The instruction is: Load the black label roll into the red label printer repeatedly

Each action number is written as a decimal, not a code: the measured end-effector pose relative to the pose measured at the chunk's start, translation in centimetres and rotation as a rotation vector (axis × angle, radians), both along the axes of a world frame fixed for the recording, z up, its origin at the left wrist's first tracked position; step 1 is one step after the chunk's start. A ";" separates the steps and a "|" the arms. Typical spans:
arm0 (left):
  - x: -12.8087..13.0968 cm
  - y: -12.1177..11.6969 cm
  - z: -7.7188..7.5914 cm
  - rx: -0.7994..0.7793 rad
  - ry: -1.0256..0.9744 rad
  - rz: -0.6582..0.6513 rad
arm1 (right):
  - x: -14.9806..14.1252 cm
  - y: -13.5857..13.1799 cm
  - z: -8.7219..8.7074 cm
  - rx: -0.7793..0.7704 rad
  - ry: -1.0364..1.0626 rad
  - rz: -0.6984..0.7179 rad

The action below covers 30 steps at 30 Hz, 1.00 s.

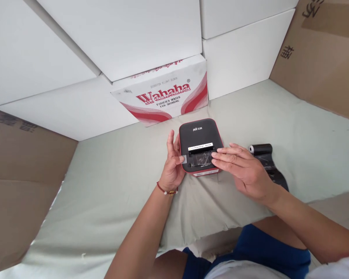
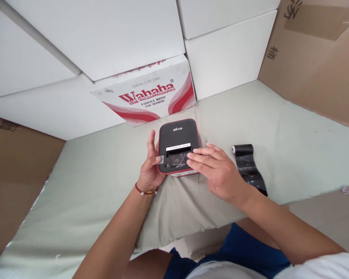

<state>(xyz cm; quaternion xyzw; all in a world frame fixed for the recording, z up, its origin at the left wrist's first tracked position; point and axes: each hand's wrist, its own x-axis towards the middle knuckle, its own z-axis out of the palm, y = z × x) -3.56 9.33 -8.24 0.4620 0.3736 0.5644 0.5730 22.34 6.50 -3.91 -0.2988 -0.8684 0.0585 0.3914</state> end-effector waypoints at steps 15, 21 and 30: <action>0.3 0.3 -1.6 0.067 -0.033 -0.001 | -3.7 6.0 8.6 -0.324 -0.336 -0.157; 0.4 0.6 -1.9 0.088 -0.094 0.002 | -8.5 10.0 7.4 -0.335 -0.828 -0.293; 0.3 0.7 -1.9 0.093 -0.111 -0.003 | -7.7 8.5 7.4 -0.294 -0.782 -0.319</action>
